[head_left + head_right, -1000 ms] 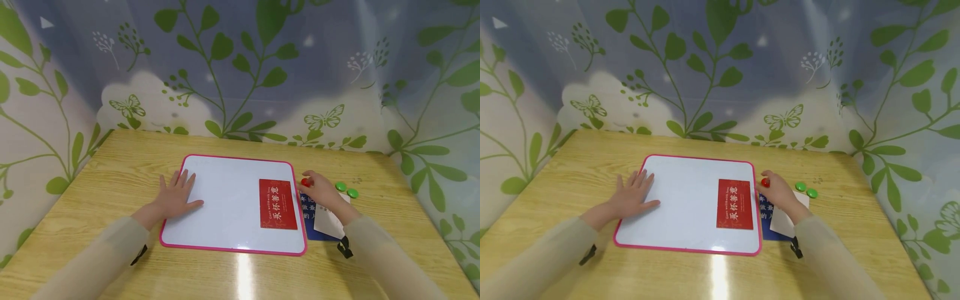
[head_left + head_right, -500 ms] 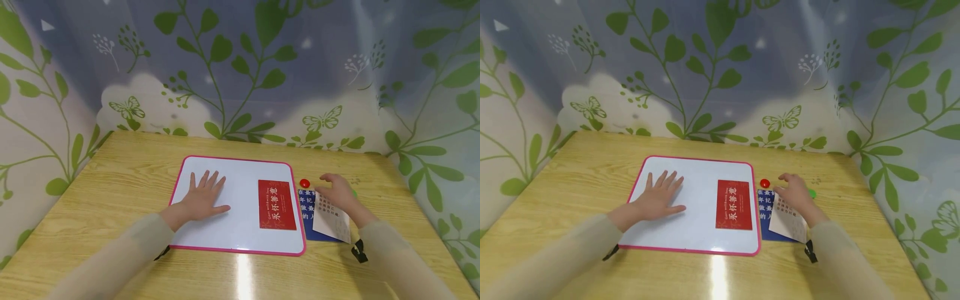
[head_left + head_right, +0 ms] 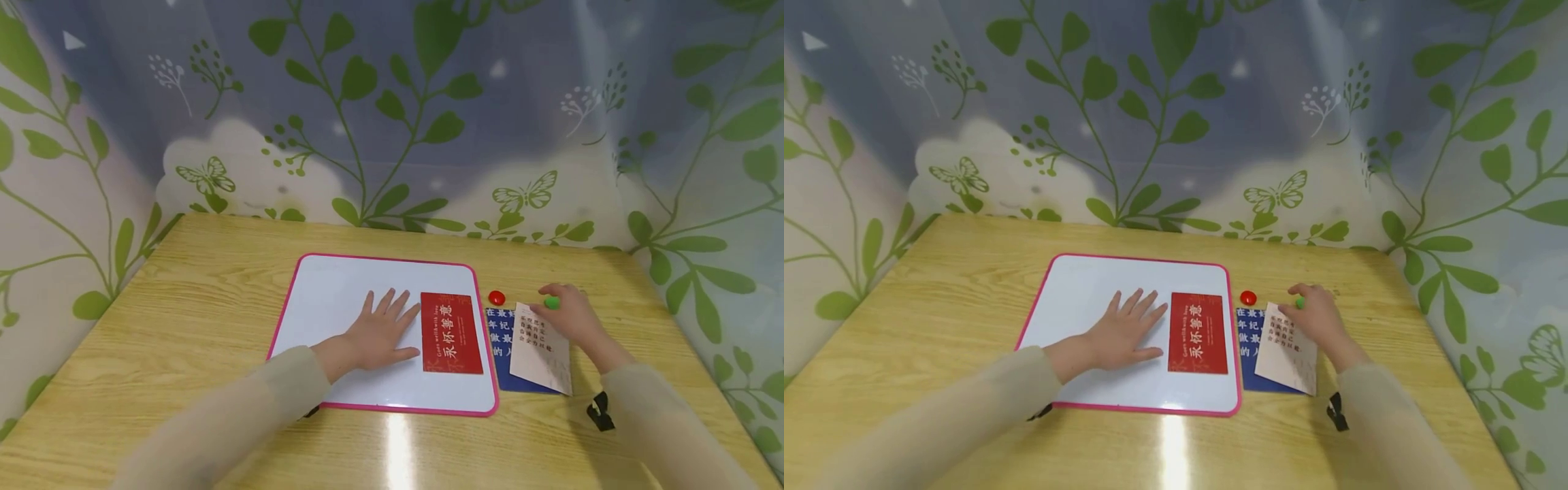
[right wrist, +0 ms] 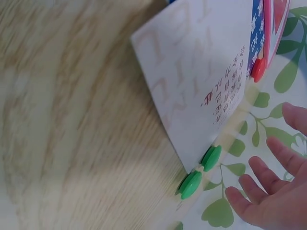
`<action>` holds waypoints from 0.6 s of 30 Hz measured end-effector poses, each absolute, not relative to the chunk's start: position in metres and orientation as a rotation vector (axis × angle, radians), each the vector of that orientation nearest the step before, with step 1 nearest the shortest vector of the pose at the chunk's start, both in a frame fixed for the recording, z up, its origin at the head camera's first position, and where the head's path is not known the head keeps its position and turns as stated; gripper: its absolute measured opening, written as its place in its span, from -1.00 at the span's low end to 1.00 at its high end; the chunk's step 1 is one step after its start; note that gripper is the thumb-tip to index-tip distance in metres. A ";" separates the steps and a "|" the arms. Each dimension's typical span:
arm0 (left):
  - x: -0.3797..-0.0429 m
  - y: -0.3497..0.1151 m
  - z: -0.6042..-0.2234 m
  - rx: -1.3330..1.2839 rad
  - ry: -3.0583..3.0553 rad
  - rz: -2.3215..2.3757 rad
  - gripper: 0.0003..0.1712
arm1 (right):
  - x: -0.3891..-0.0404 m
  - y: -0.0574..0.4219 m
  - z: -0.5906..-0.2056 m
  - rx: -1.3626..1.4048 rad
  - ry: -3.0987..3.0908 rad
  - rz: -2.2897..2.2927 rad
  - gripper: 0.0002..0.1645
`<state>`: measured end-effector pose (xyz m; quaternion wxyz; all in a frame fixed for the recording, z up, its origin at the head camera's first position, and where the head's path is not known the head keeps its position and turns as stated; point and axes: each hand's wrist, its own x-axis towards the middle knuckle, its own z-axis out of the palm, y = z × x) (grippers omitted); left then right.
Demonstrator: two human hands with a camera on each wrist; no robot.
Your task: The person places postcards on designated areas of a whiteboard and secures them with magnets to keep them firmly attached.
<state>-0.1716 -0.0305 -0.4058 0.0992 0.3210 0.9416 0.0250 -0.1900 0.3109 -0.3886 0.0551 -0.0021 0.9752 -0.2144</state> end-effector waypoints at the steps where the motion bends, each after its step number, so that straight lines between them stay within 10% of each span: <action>1: -0.171 -0.025 -0.406 0.962 2.776 0.059 -0.08 | -0.190 0.312 -0.388 0.000 2.961 -0.649 -0.36; 18: -0.156 0.019 -0.415 1.084 2.616 -0.054 -0.32 | -0.187 0.322 -0.387 0.076 2.969 -0.620 -0.38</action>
